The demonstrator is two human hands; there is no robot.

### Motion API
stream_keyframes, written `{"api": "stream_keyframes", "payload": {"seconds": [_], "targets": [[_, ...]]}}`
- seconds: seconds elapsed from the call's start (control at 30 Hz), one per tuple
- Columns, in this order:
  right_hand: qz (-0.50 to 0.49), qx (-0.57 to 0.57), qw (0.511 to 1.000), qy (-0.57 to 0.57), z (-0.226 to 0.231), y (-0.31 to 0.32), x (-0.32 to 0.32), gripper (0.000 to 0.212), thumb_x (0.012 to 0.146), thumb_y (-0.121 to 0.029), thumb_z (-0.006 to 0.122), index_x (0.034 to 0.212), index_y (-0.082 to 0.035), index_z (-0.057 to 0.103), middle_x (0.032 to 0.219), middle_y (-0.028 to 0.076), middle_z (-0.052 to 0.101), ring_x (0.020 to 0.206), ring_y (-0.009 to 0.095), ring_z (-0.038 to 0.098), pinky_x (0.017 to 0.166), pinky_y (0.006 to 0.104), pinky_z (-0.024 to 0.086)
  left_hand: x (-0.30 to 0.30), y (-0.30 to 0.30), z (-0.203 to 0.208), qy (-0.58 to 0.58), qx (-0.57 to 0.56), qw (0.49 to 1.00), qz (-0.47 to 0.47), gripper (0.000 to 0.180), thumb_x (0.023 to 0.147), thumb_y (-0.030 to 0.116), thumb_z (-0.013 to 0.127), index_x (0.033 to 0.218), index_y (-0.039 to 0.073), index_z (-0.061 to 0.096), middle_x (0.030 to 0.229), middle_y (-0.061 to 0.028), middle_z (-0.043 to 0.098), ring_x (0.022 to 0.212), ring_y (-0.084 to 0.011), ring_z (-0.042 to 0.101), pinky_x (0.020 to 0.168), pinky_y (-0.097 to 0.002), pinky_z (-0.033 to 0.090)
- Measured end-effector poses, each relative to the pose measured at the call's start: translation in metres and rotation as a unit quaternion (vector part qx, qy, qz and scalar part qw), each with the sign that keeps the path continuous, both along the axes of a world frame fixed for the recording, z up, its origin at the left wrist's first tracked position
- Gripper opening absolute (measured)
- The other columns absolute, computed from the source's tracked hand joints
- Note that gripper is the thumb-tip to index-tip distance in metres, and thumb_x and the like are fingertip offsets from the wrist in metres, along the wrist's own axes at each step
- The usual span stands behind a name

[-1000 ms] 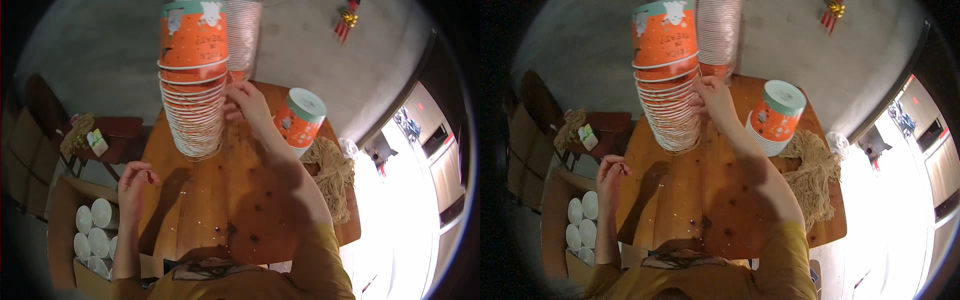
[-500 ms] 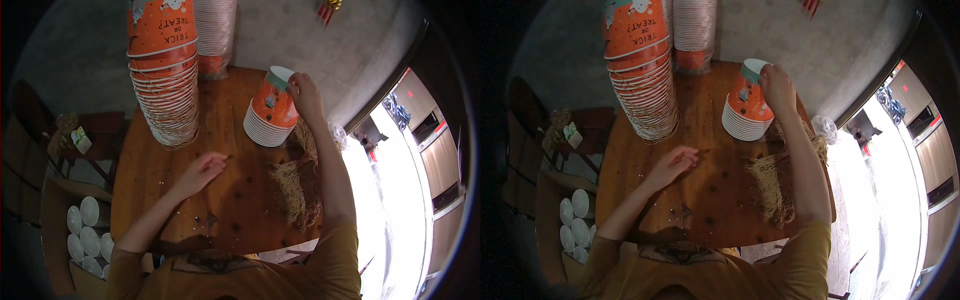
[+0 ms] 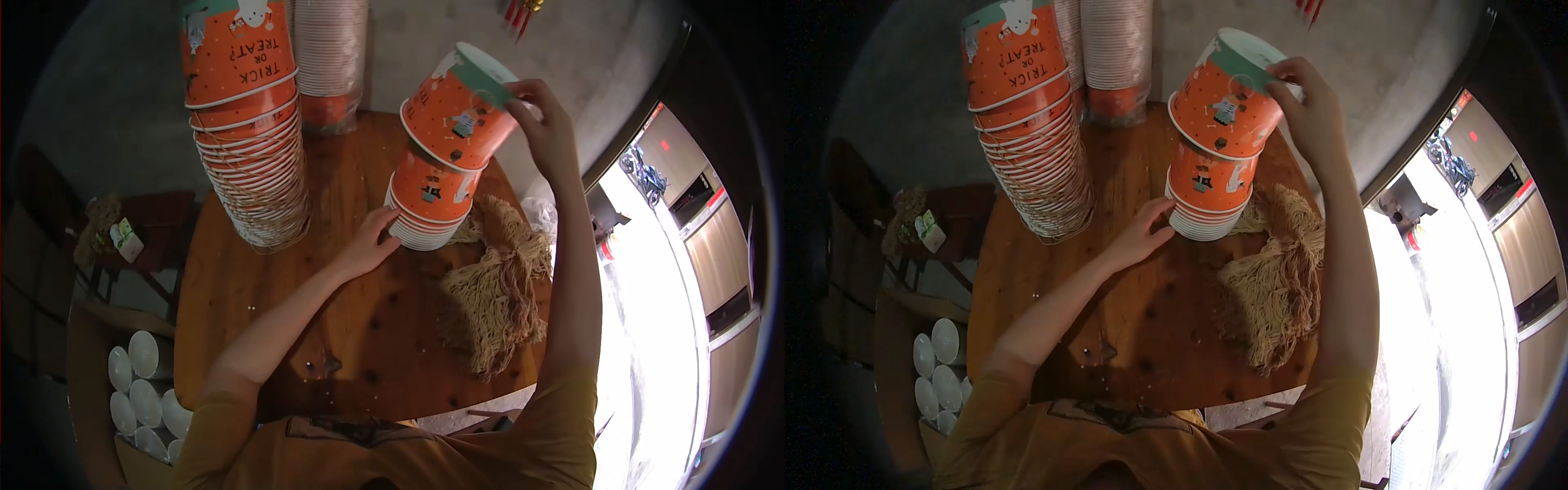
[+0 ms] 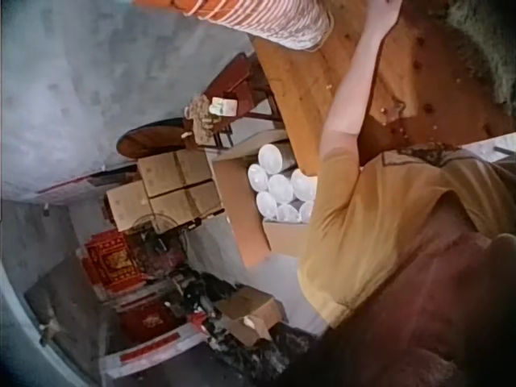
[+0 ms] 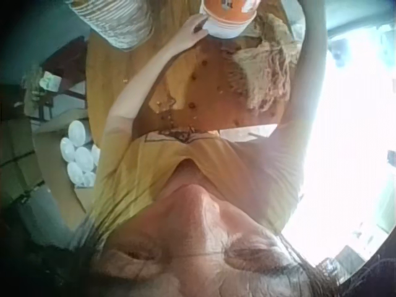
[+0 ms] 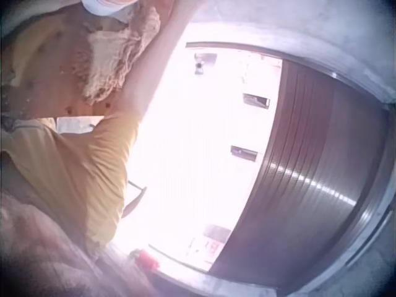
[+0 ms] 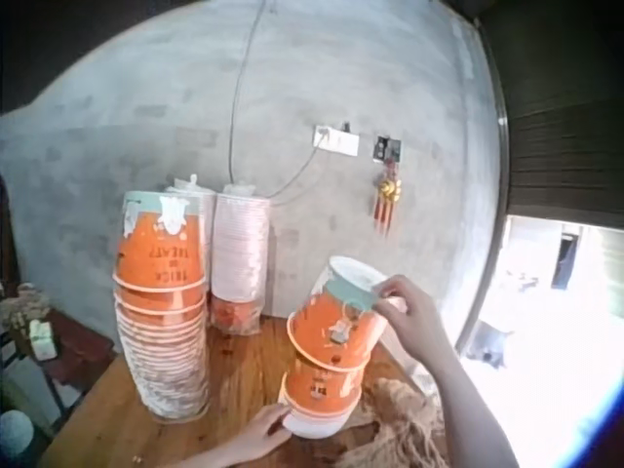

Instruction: Attaching thin strings to paper buckets to serve as handles.

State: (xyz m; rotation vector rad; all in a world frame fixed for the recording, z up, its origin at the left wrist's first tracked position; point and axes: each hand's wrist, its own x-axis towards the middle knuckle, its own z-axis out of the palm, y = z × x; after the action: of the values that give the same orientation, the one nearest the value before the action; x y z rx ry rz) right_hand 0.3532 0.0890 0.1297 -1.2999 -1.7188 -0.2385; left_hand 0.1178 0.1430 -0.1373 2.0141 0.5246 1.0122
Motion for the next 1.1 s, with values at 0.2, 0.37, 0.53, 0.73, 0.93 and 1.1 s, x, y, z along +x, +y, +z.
{"api": "stream_keyframes", "payload": {"seconds": [0.2,0.37,0.53,0.73,0.93,1.1], "targets": [[0.012,0.12,0.991,0.057,-0.019,-0.085,-0.022,0.018,0.089,-0.007,0.065,0.107,-0.005,0.062,0.11,0.005,0.069,0.108,0.017,0.062,0.095,0.0313,0.046,-0.025,-0.04,0.092,-0.208,-0.158,0.965,-0.033,0.04,0.1,0.023,0.055,0.134,0.003,0.047,0.131,-0.0086,0.053,0.121,-0.0188,0.052,0.102,-0.0344,0.042],[0.05,0.147,0.983,0.094,-0.079,-0.125,-0.048,0.017,0.086,0.003,0.067,0.099,-0.005,0.059,0.113,0.012,0.066,0.115,0.025,0.06,0.101,0.0388,0.045,-0.048,-0.083,0.15,-0.334,-0.237,0.897,-0.166,0.035,0.101,0.017,0.052,0.132,0.003,0.045,0.122,-0.006,0.058,0.113,-0.0127,0.055,0.098,-0.0297,0.044],[0.028,0.072,0.986,0.15,-0.143,-0.143,-0.067,0.021,0.082,0.007,0.066,0.096,-0.007,0.06,0.113,0.011,0.065,0.11,0.025,0.06,0.095,0.0391,0.047,-0.072,-0.108,0.147,-0.348,-0.328,0.87,-0.124,0.032,0.095,0.007,0.054,0.126,0.003,0.048,0.117,-0.005,0.06,0.106,-0.0104,0.057,0.094,-0.028,0.045],[-0.028,-0.199,0.958,0.206,-0.18,-0.152,-0.103,0.015,0.092,-0.008,0.057,0.104,-0.004,0.065,0.112,0.009,0.064,0.102,0.023,0.062,0.088,0.0315,0.048,-0.102,-0.12,0.118,-0.286,-0.312,0.904,-0.061,0.029,0.093,0.005,0.053,0.122,0.002,0.052,0.116,-0.0039,0.061,0.103,-0.0091,0.057,0.091,-0.0264,0.045],[0.121,-0.318,0.823,0.456,-0.203,-0.152,-0.118,0.026,0.095,-0.023,0.054,0.11,-0.004,0.064,0.115,0.005,0.06,0.102,0.013,0.056,0.09,0.0275,0.045,-0.122,-0.122,0.101,-0.268,-0.307,0.912,-0.033,0.028,0.093,0.007,0.052,0.121,0.002,0.054,0.111,-0.0035,0.062,0.101,-0.0093,0.058,0.091,-0.0267,0.045],[0.131,-0.233,0.926,0.266,-0.212,-0.15,-0.126,0.014,0.092,-0.009,0.06,0.105,-0.004,0.063,0.111,0.005,0.062,0.095,0.011,0.059,0.083,0.0259,0.048,-0.133,-0.12,0.102,-0.256,-0.368,0.893,-0.035,0.031,0.095,0.014,0.052,0.124,0.001,0.053,0.113,-0.0049,0.062,0.102,-0.0108,0.059,0.092,-0.0279,0.047]]}}
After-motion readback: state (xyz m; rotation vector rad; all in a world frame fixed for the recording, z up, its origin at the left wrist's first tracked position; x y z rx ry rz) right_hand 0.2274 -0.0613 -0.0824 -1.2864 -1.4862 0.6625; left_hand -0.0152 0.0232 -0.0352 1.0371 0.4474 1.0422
